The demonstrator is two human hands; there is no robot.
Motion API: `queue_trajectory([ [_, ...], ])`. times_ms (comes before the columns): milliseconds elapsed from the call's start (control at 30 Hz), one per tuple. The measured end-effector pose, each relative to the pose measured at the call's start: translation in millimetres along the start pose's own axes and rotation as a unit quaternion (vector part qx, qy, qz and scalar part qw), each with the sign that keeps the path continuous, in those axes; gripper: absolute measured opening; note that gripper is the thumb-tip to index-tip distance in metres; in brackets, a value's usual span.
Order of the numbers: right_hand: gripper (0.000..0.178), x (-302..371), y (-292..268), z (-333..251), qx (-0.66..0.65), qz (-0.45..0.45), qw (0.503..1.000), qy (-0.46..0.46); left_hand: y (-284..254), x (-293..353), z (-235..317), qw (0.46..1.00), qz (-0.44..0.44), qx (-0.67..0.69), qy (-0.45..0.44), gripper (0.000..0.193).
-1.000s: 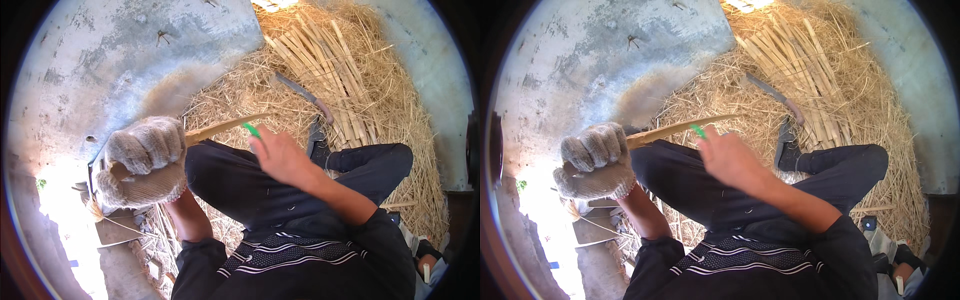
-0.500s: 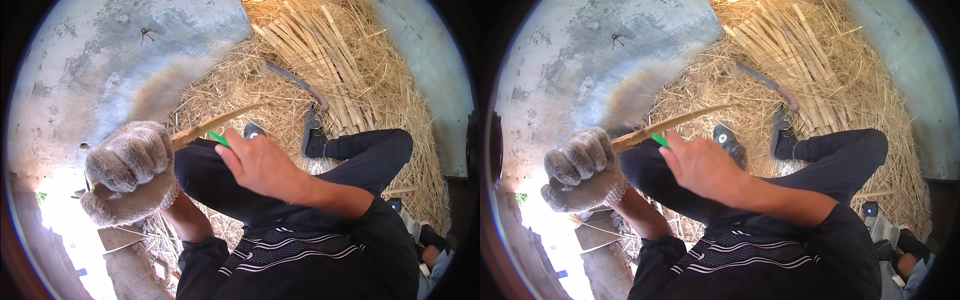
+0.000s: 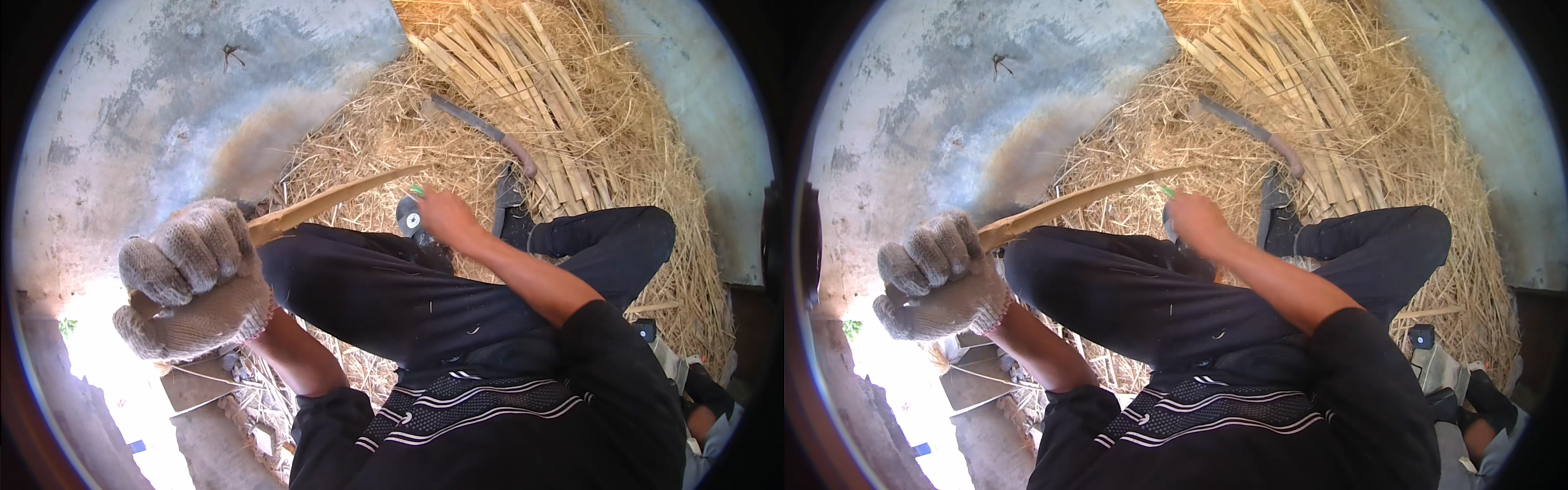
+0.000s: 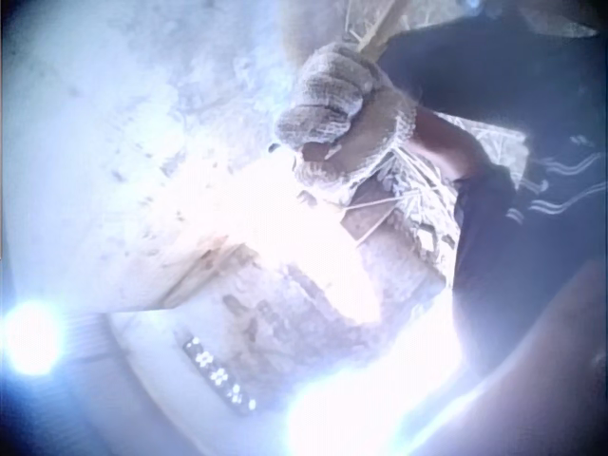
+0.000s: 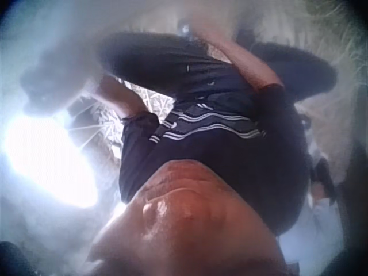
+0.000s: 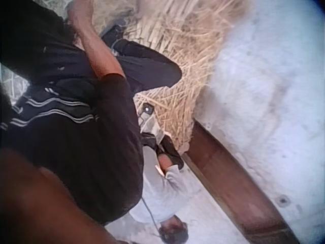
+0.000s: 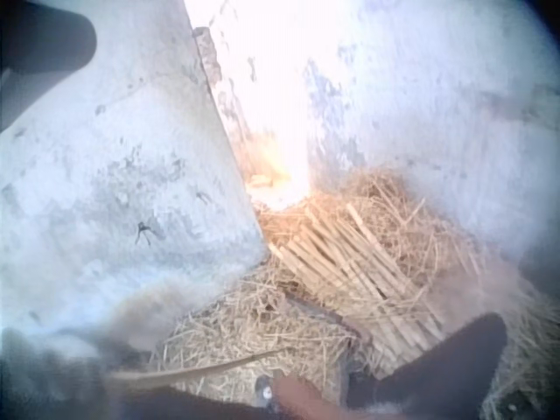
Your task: The person sits on the floor and uses a green utility knife to shave the surface of a bamboo stick held in their gloved left hand. They repeatedly scrape the knife along the stick to remove the outer layer, creating thin shavings that fall onto the straw-covered floor.
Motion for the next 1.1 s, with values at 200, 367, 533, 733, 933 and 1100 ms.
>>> queue_trajectory([
  [200, 0.034, 8.9, 1.5, 4.9, -0.025, -0.037, 0.998, 0.055, 2.2, -1.6, -0.9, 0.999, -0.035, 0.009, 0.014, 0.034],
  [367, 0.033, -2.7, 5.9, 27.5, -0.001, -0.111, 0.993, 0.043, -6.7, -5.0, 1.3, 1.0, -0.015, -0.02, -0.003, 0.035],
  [533, 0.03, 25.4, -58.4, -73.9, -0.162, -0.013, 0.986, -0.045, 1.5, -8.1, -3.8, 1.0, -0.003, -0.027, -0.012, 0.034],
  [733, 0.031, -9.5, -18.0, 16.5, -0.074, 0.044, 0.996, 0.033, 42.6, -13.3, -18.6, 0.994, -0.096, -0.029, -0.033, 0.033],
  [933, 0.033, 14.5, -53.7, -65.9, -0.121, 0.011, 0.989, -0.089, 26.0, -8.7, -8.7, 0.997, -0.038, -0.067, -0.029, 0.033],
  [1100, 0.031, -21.0, -4.5, 33.0, -0.08, 0.008, 0.997, 0.024, 26.7, -10.4, -11.3, 0.995, -0.048, -0.076, -0.034, 0.035],
])
Point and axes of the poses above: each hand's wrist, its own x-axis away from the middle knuckle, its own y-axis out of the palm, z = x × y, the point moved 10 cm from there along -x, towards the middle knuckle, and after that the axes turned 9 degrees about -z, right-handed, at the moved point
